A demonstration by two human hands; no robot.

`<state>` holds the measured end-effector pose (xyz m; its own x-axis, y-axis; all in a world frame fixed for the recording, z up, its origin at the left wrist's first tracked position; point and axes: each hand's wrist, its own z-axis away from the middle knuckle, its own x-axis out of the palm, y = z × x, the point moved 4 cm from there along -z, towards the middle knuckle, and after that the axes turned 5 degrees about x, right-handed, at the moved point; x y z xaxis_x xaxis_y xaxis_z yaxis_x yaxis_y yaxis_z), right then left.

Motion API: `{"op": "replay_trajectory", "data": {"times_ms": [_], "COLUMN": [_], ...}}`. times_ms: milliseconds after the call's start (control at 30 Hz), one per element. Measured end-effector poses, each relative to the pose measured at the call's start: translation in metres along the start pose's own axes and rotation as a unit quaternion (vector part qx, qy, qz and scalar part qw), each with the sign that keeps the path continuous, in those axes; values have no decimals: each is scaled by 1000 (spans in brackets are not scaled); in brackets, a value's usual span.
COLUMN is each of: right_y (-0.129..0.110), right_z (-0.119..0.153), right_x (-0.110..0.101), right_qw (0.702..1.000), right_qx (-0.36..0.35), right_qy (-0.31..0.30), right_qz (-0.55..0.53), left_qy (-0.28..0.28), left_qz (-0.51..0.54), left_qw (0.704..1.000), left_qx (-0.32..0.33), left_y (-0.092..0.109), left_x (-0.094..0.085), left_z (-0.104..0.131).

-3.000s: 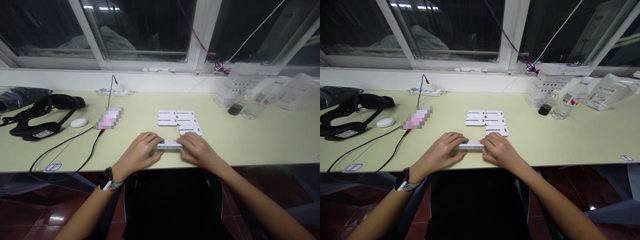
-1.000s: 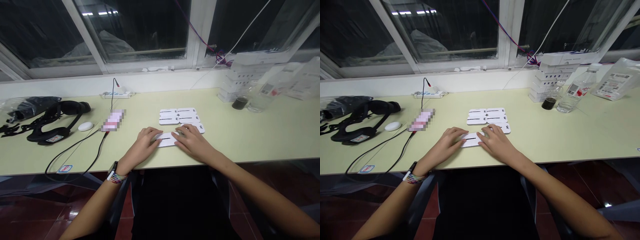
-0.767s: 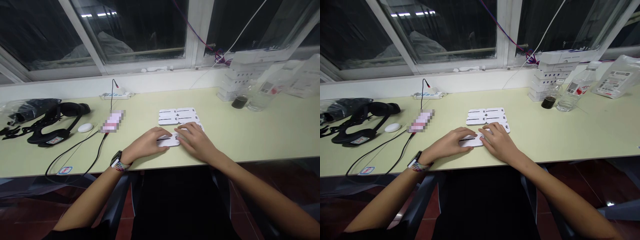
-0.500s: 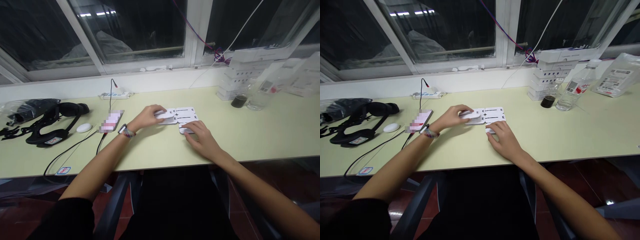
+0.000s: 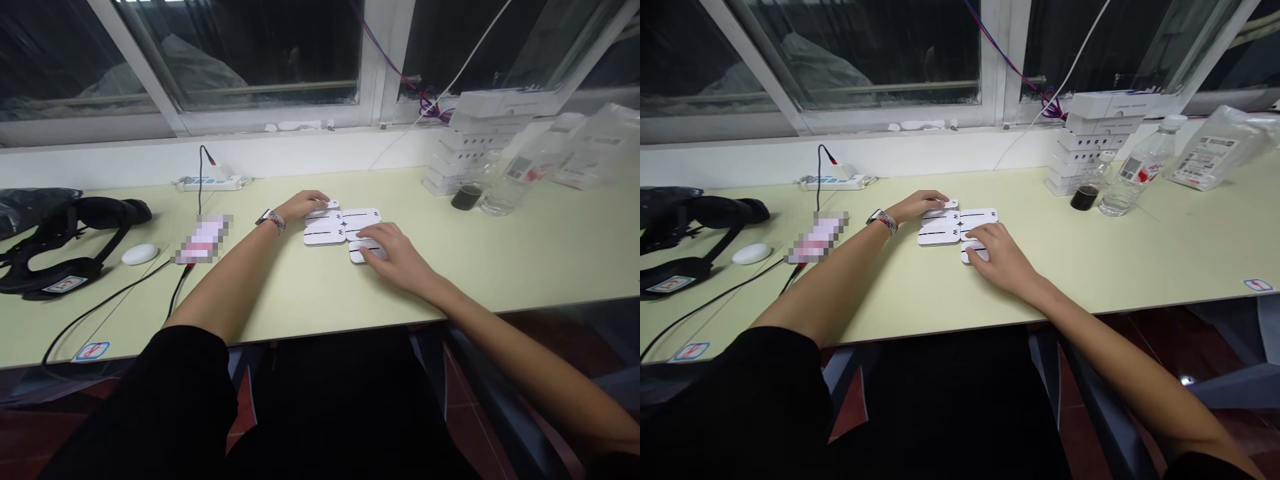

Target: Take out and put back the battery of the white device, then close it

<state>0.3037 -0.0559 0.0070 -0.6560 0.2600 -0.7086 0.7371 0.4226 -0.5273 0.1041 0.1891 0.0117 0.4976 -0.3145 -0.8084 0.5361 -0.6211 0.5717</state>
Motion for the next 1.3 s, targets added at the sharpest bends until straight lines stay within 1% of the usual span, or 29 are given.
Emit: {"op": "replay_trajectory", "data": {"times_ms": [100, 200, 267, 367, 500, 600, 767, 933, 1133, 1300], "right_y": [21, 40, 49, 57, 66, 70, 75, 79, 76, 72], "right_z": [-20, -38, -49, -59, -63, -66, -74, -78, -70, -62], "right_x": [5, 15, 23, 33, 39, 41, 43, 46, 47, 45], "right_qw": [996, 986, 979, 973, 970, 970, 972, 974, 972, 971], "right_qx": [29, 73, 90, 106, 118, 115, 106, 95, 88, 89], "right_qy": [-53, -111, -136, -158, -161, -155, -142, -134, -146, -153], "right_qz": [59, 102, 119, 131, 139, 146, 153, 157, 159, 161], "left_qy": [-11, -29, -29, -15, -43, -49, -48, -51, -47, -43], "left_qz": [-1, -17, -35, -67, -93, -106, -115, -115, -112, -109], "left_qw": [1000, 999, 999, 998, 995, 993, 992, 992, 992, 993], "left_qx": [8, 8, 2, -12, -6, 6, 15, 18, 22, 17], "left_y": [0, 1, 3, 8, 16, 20, 24, 33, 44, 49], "left_x": [3, 7, 11, 19, 37, 45, 49, 54, 59, 61], "left_z": [9, 18, 23, 30, 37, 43, 54, 69, 88, 95]}}
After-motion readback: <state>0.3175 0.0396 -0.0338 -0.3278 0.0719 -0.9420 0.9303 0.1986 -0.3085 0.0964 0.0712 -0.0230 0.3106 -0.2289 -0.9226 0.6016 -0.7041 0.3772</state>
